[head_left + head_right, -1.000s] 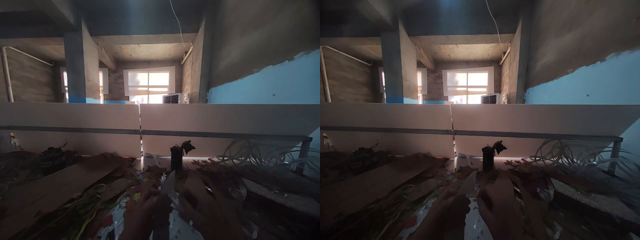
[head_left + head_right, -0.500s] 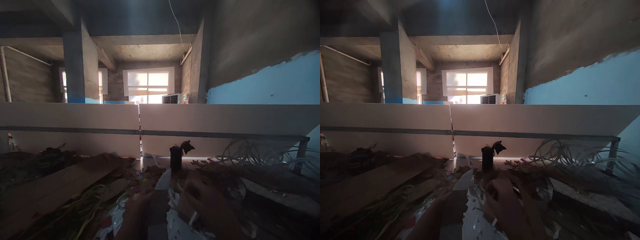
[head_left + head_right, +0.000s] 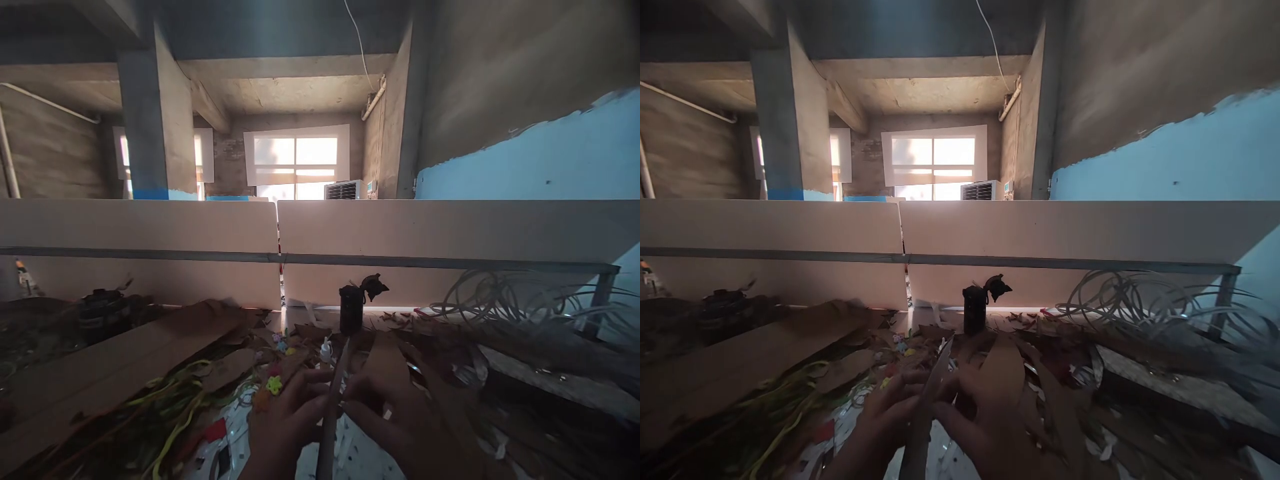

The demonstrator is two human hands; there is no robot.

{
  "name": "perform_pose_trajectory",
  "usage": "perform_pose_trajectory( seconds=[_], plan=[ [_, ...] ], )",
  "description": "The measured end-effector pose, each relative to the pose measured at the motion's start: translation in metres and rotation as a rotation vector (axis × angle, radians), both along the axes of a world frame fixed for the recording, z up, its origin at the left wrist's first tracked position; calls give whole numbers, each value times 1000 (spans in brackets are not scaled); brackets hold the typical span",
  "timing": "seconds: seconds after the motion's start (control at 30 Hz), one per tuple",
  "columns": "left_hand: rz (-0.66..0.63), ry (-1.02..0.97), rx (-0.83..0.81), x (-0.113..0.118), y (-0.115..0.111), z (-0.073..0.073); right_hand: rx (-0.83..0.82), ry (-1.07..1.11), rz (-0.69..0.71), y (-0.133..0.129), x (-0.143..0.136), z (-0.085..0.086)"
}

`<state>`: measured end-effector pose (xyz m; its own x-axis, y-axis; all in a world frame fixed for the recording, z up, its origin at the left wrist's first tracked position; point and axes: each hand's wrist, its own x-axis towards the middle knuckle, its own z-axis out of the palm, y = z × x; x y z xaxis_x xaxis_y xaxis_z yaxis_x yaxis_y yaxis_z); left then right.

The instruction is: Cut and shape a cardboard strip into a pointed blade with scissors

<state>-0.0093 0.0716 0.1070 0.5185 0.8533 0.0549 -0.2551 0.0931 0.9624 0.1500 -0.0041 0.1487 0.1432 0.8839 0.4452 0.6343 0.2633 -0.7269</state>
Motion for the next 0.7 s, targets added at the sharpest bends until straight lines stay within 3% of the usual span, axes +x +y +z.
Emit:
perform_pose_trajectory(
  seconds=[0.2, 0.33, 0.7],
  plan=[
    [-71, -24, 89, -1, -9, 0, 9, 75, 84, 2, -4, -9],
    [9, 60, 186, -3, -6, -4, 20, 75, 98, 0, -4, -10],
    [60, 40, 238, 0, -8, -4, 39, 14, -67, -4, -2, 1]
  ],
)
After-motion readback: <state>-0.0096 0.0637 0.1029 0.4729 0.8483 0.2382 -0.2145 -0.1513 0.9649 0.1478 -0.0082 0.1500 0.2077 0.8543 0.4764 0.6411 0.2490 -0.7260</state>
